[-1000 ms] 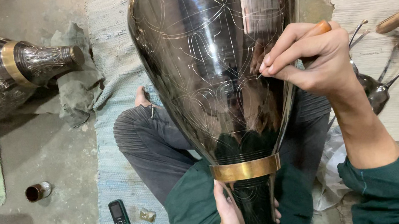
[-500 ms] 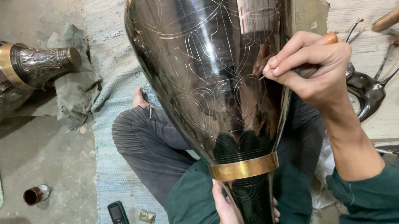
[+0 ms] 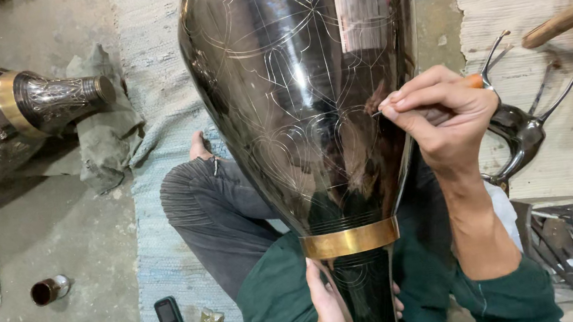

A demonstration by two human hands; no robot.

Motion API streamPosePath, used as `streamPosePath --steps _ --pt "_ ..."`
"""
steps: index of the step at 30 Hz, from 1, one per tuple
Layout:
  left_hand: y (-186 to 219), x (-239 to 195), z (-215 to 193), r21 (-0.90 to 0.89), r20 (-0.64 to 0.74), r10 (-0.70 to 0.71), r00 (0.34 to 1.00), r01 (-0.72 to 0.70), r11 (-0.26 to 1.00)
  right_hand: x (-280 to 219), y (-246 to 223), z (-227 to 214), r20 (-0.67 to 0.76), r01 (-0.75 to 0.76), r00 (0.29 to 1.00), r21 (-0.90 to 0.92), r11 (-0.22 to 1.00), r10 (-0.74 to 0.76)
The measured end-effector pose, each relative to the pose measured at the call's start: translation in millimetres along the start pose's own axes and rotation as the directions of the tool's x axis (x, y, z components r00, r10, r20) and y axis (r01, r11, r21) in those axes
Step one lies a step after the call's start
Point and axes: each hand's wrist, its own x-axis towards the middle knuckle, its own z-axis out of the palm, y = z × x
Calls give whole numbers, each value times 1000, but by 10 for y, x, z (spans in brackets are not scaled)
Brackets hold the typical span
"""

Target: The person sits on the floor and uses a small hand tool to engrave intricate floral patterns onto the surface of a large, dark metallic vase. The person holds the vase steady with one hand while carefully carving the design with the other.

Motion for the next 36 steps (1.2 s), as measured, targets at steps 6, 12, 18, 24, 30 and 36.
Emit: streamPosePath --steps 6,12,18,24,30,36 --pt "7 -13 30 -1 -31 -1 1000 1 1000 -108 -16 38 -55 -12 998 -6 1000 12" --pt "-4 3 4 10 -20 13 1000 -13 1000 -210 -38 106 -118 -20 993 20 1000 22" --pt "-31 22 -52 -1 -25 -2 1000 2 1000 -268 -65 184 -185 -47 981 82 995 62" --pt "-51 44 -84 -30 -40 -14 999 13 999 -356 -115 275 -266 -44 961 96 994 69" --pt "-34 34 -70 -15 -78 -24 997 23 1000 -410 -138 340 -306 -14 951 86 996 40" --pt "-29 26 -49 -18 -54 -22 998 21 1000 -442 -171 411 -354 -24 934 85 996 53"
